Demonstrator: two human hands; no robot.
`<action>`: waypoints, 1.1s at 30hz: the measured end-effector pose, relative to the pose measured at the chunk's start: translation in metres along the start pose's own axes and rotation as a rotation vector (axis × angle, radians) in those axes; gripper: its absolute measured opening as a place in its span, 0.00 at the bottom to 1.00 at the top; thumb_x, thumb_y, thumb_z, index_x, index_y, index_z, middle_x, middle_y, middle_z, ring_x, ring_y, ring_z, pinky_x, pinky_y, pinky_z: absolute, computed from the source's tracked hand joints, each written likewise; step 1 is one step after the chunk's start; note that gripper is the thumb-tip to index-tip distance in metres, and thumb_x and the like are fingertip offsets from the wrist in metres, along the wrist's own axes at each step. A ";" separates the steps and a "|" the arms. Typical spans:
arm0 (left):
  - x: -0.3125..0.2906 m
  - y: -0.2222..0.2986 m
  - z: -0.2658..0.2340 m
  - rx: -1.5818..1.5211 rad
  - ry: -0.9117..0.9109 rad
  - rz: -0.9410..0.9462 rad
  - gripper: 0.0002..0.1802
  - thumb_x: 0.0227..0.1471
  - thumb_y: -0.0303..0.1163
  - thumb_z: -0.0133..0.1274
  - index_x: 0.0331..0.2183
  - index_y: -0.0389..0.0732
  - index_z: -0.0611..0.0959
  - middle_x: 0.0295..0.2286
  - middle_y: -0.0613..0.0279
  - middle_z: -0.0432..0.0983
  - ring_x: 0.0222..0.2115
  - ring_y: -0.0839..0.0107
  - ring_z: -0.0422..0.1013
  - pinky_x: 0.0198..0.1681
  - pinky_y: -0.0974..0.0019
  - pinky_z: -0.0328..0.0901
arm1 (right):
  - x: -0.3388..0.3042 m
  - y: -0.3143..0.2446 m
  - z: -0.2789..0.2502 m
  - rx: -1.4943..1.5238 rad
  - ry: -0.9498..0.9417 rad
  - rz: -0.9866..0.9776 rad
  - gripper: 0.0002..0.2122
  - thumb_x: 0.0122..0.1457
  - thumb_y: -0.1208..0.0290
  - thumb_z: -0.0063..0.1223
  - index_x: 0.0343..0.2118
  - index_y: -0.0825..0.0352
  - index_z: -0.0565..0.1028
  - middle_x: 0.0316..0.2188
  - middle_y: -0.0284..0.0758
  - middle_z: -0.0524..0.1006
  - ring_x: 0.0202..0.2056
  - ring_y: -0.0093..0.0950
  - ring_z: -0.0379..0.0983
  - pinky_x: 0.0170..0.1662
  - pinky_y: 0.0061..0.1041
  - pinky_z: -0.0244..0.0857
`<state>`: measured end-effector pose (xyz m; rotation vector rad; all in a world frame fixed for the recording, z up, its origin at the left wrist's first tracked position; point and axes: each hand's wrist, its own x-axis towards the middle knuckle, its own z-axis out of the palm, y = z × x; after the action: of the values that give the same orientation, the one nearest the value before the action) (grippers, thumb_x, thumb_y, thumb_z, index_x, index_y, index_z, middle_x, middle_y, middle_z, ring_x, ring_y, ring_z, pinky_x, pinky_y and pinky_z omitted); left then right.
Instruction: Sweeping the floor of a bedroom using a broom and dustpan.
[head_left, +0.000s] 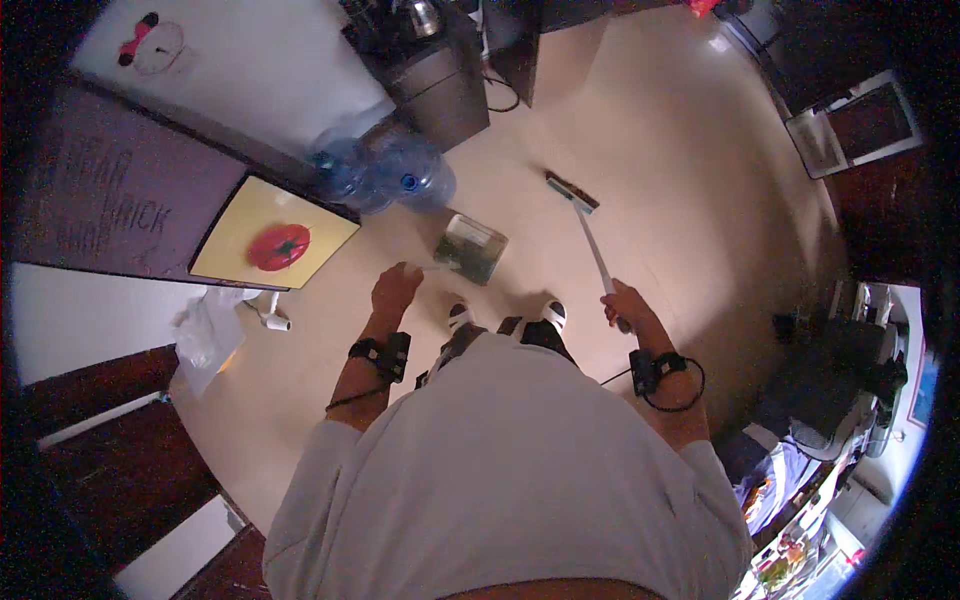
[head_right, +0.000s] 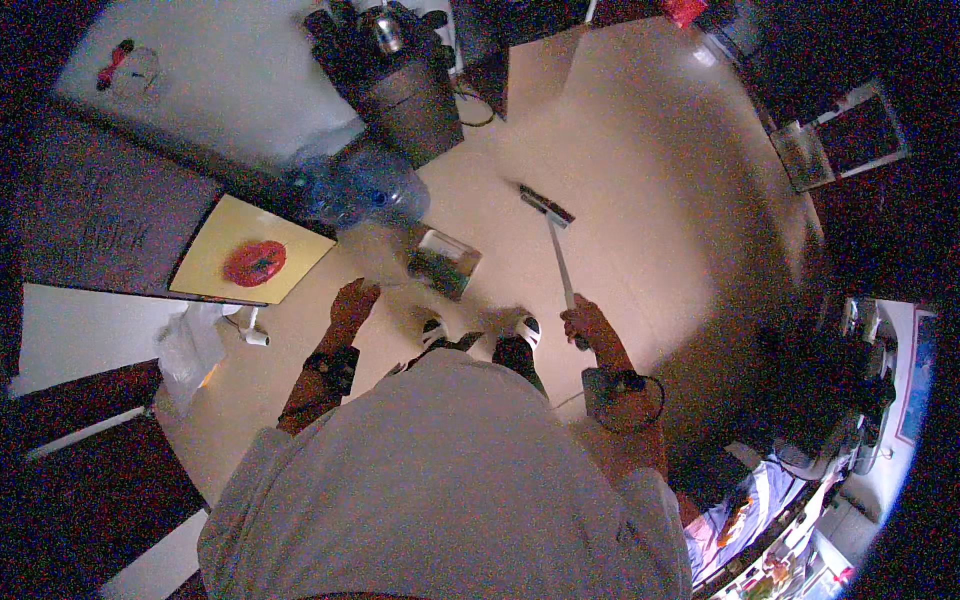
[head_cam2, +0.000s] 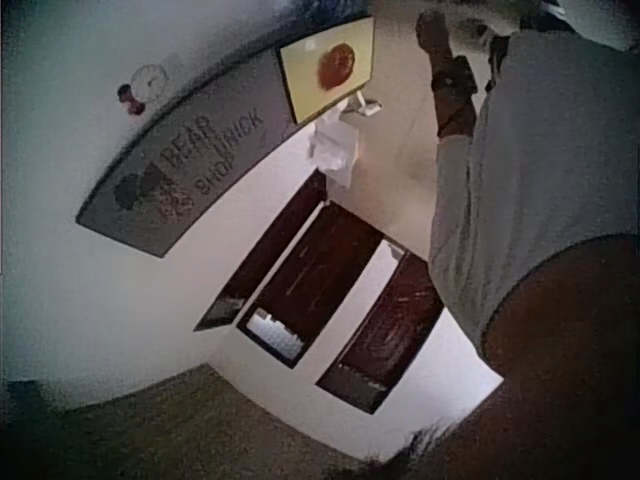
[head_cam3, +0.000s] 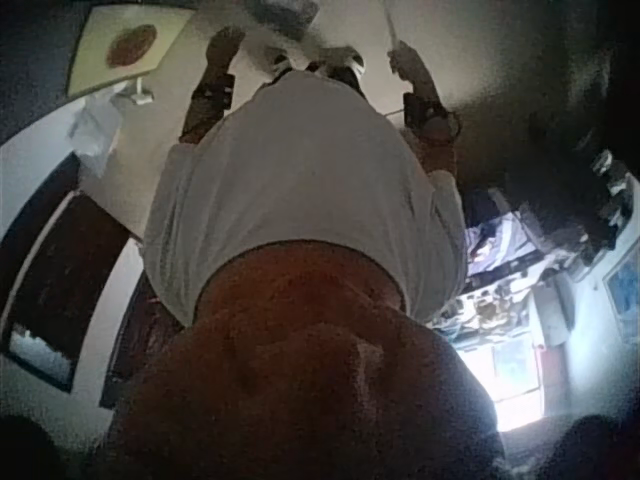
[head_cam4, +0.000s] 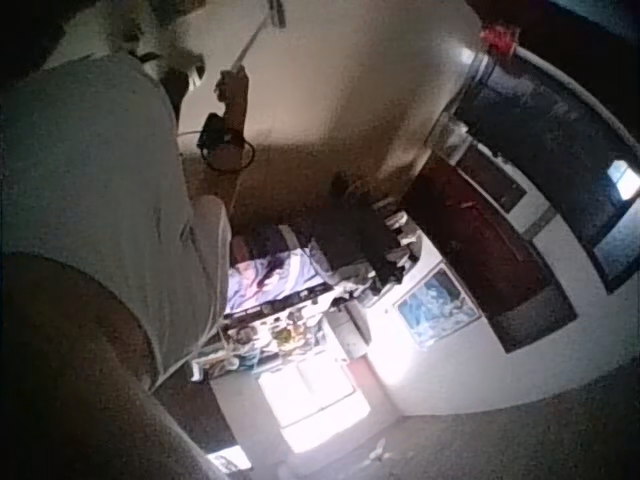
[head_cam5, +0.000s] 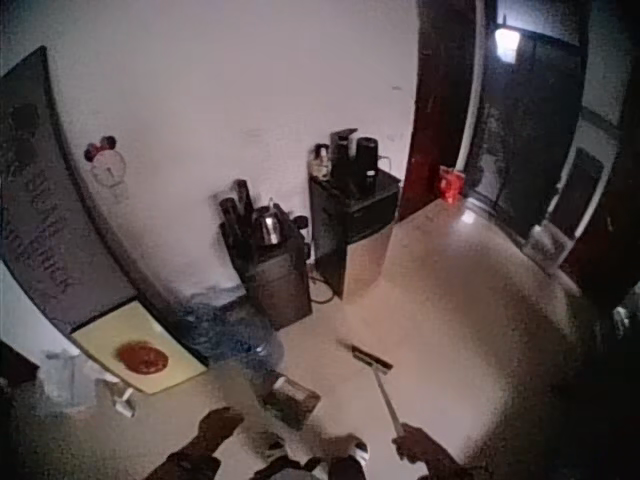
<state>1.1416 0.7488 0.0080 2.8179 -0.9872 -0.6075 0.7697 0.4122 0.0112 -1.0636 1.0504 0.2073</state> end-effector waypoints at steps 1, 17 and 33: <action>-0.008 0.009 -0.025 -0.031 -0.027 -0.051 0.25 0.53 0.51 0.49 0.46 0.43 0.77 0.42 0.50 0.75 0.40 0.51 0.72 0.44 0.53 0.68 | -0.004 -0.002 0.017 -0.063 -0.015 0.025 0.28 0.55 0.76 0.50 0.60 0.67 0.57 0.16 0.29 0.66 0.15 0.20 0.64 0.16 0.23 0.62; -0.016 -0.075 -0.021 -0.195 0.059 0.092 0.28 0.49 0.53 0.50 0.44 0.42 0.78 0.37 0.47 0.77 0.39 0.51 0.72 0.42 0.52 0.67 | -0.145 -0.068 0.190 0.068 -0.235 0.355 0.31 0.57 0.72 0.48 0.64 0.60 0.51 0.19 0.24 0.63 0.16 0.15 0.57 0.15 0.15 0.53; -0.050 -0.087 -0.026 -0.148 0.064 0.105 0.23 0.51 0.51 0.50 0.41 0.44 0.78 0.37 0.52 0.77 0.39 0.52 0.73 0.42 0.51 0.68 | -0.230 -0.022 0.163 -0.120 -0.170 0.378 0.30 0.58 0.71 0.50 0.63 0.62 0.53 0.23 0.27 0.68 0.18 0.18 0.62 0.17 0.19 0.58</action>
<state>1.1668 0.8471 0.0297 2.6215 -1.0254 -0.5505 0.7602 0.6038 0.2183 -0.9287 1.0873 0.6615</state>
